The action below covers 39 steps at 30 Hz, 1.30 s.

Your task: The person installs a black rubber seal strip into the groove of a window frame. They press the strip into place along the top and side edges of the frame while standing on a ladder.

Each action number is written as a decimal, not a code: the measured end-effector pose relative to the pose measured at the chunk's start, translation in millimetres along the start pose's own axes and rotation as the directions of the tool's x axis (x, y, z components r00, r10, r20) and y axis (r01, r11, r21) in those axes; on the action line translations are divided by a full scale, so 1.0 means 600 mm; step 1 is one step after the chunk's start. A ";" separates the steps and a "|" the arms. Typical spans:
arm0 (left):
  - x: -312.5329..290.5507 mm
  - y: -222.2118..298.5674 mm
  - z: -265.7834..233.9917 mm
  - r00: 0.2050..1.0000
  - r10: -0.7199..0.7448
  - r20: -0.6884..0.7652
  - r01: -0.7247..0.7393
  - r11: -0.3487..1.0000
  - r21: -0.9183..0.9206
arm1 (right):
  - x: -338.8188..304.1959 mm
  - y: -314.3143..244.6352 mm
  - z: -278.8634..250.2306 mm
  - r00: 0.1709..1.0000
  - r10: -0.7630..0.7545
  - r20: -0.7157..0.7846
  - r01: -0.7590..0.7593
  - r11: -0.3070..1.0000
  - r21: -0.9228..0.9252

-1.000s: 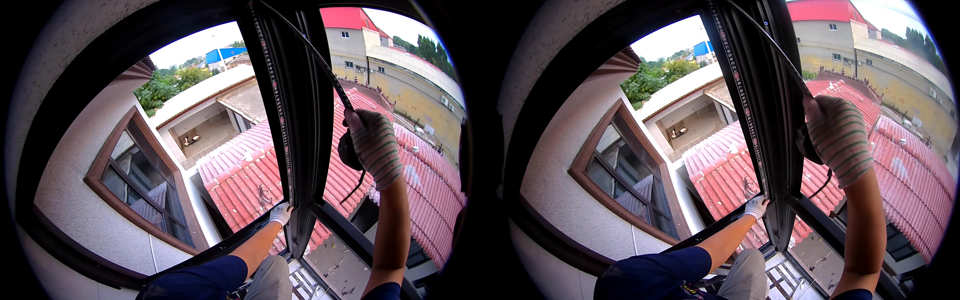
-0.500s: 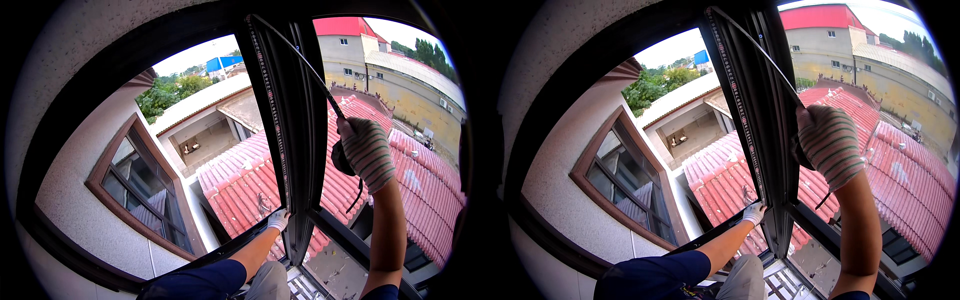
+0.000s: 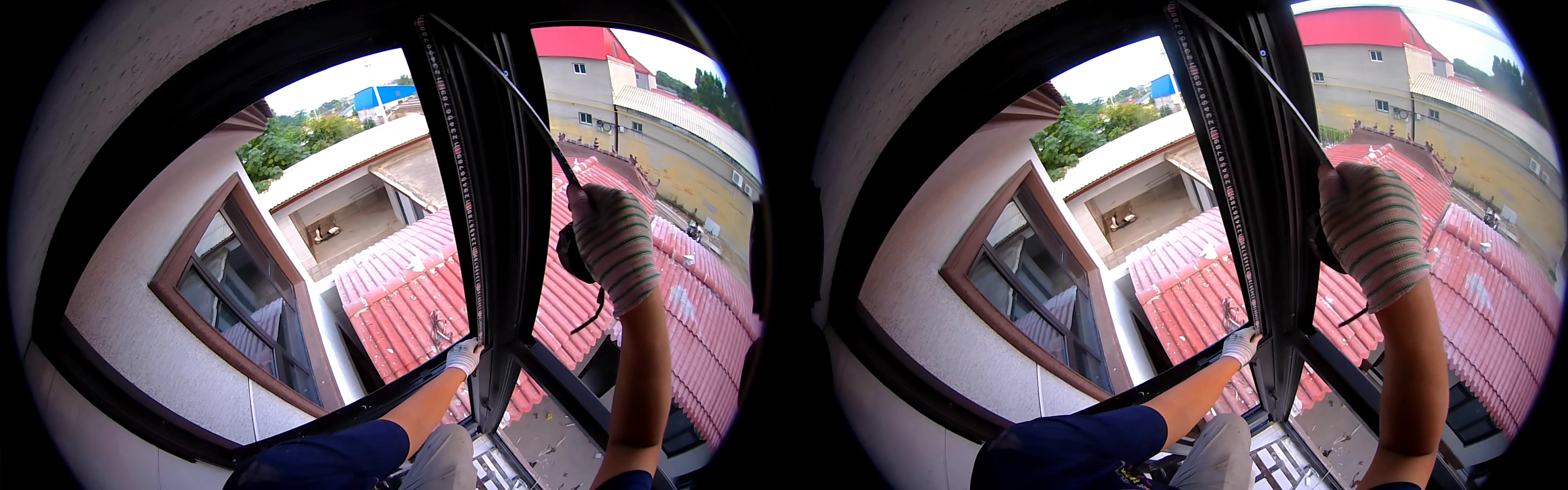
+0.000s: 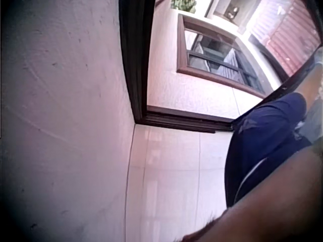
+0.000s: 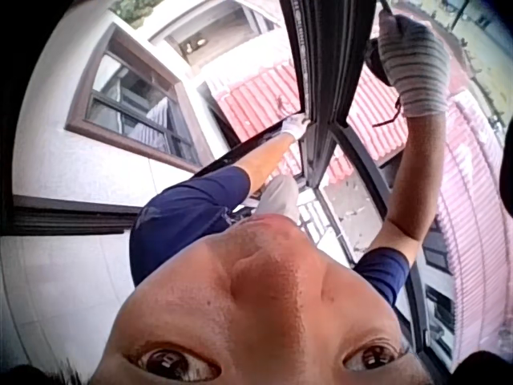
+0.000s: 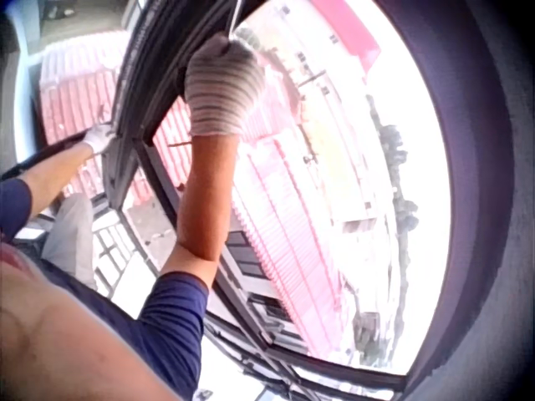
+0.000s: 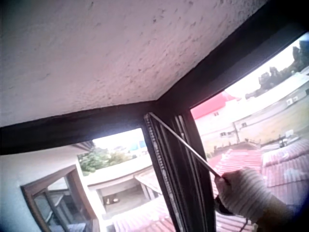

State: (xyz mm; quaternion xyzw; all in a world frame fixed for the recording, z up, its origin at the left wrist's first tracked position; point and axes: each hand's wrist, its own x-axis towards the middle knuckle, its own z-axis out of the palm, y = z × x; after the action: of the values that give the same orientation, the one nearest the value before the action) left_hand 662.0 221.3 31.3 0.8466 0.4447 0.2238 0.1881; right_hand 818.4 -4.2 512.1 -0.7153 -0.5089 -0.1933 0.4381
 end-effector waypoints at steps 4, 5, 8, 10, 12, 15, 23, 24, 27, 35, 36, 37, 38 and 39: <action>-0.005 -0.015 -0.003 1.000 -0.002 -0.005 0.002 1.000 -0.002 | -0.002 0.002 0.015 0.999 -0.034 -0.012 0.035 0.999 0.031; -0.006 -0.017 -0.004 1.000 -0.005 0.002 0.005 1.000 0.000 | -0.002 0.002 0.016 0.999 -0.044 -0.017 0.044 0.998 0.034; -0.003 -0.007 -0.001 1.000 -0.003 -0.001 0.003 1.000 -0.021 | -0.002 0.002 0.013 0.997 -0.066 -0.039 0.067 0.998 0.006; -0.003 -0.003 -0.001 1.000 -0.008 -0.003 0.008 1.000 -0.026 | -0.003 0.001 0.011 0.997 -0.065 -0.039 0.065 0.998 0.000; -0.006 -0.008 -0.001 1.000 -0.023 0.004 0.023 1.000 -0.013 | -0.004 0.000 0.013 0.999 -0.048 -0.024 0.049 0.999 0.020; 0.001 -0.010 0.007 1.000 0.000 -0.018 -0.001 1.000 -0.014 | -0.002 -0.005 0.002 0.999 -0.046 -0.020 0.046 0.999 0.011; 0.004 -0.015 0.014 0.999 -0.025 0.038 0.024 0.999 0.034 | -0.003 0.001 0.011 0.997 -0.068 -0.024 0.068 0.998 -0.006; 0.006 -0.011 0.015 0.998 -0.023 0.055 0.022 0.999 0.032 | -0.002 0.003 0.010 0.997 -0.076 -0.032 0.075 0.997 -0.018; 0.006 -0.041 0.018 1.000 0.012 0.002 -0.012 0.997 0.073 | -0.005 -0.010 0.005 0.998 -0.047 -0.034 0.047 0.999 0.003; 0.001 0.001 0.011 1.000 -0.005 0.018 0.005 1.000 0.010 | -0.008 -0.011 0.005 1.000 0.015 -0.002 -0.015 0.998 -0.065; -0.005 -0.009 0.010 1.000 -0.005 0.008 0.005 0.999 0.031 | -0.010 -0.015 0.006 0.999 0.034 0.009 -0.033 0.997 -0.068; -0.008 -0.027 0.006 1.000 -0.001 0.018 -0.001 0.996 0.087 | -0.011 -0.020 0.008 0.999 0.038 0.032 -0.035 0.997 -0.071; -0.012 -0.041 0.006 1.000 -0.016 0.013 0.014 0.997 0.078 | -0.012 -0.022 0.010 1.000 0.022 0.022 -0.021 0.998 -0.053; -0.014 -0.054 0.007 0.999 -0.030 0.016 0.029 0.996 0.082 | -0.014 -0.024 0.014 1.000 0.008 0.013 -0.007 0.999 -0.036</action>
State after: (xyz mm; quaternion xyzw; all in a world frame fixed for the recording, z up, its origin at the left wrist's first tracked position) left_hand 638.4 230.7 9.3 0.8488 0.4643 0.1953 0.1607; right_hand 800.8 -0.7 507.5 -0.7261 -0.5056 -0.1960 0.4227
